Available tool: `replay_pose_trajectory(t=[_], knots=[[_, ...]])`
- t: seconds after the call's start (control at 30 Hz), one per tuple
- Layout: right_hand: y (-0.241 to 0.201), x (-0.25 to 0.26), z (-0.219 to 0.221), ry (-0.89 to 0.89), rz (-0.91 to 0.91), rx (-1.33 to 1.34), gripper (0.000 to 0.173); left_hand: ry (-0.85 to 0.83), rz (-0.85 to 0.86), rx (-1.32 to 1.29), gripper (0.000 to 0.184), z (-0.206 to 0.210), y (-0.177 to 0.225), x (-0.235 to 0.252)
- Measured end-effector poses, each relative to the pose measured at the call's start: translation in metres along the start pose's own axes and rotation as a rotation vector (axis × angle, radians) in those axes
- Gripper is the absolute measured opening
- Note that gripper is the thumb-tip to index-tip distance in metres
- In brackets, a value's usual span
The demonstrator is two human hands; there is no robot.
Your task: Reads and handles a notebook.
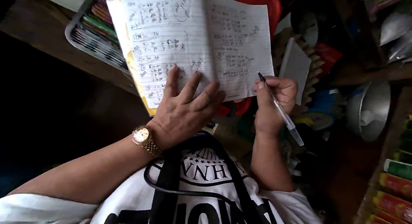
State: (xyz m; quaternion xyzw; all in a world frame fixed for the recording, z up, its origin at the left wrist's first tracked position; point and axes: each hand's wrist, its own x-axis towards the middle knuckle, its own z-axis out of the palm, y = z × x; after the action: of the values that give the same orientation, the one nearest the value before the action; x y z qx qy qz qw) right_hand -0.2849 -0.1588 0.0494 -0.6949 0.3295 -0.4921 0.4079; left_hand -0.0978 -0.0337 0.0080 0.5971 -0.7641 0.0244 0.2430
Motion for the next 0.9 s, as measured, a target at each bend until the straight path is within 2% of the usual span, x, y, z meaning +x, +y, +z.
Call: replay_pose_trajectory(t=[0.2,0.37,0.6,0.9], knots=[[-0.002,0.003,0.023,-0.135,-0.045,-0.135,0.008,-0.017,-0.028,0.013,0.044,0.002,0.006,0.002],[0.009,0.003,0.029,-0.135,-0.001,-0.176,0.007,0.023,-0.051,0.006,0.046,0.008,0.004,0.0],[0.015,-0.002,0.03,-0.141,-0.03,-0.269,0.006,0.11,-0.062,-0.001,0.043,0.019,0.003,0.0],[0.016,-0.004,0.032,-0.131,-0.042,-0.313,0.004,0.141,-0.076,-0.004,0.042,0.023,0.003,-0.001]])
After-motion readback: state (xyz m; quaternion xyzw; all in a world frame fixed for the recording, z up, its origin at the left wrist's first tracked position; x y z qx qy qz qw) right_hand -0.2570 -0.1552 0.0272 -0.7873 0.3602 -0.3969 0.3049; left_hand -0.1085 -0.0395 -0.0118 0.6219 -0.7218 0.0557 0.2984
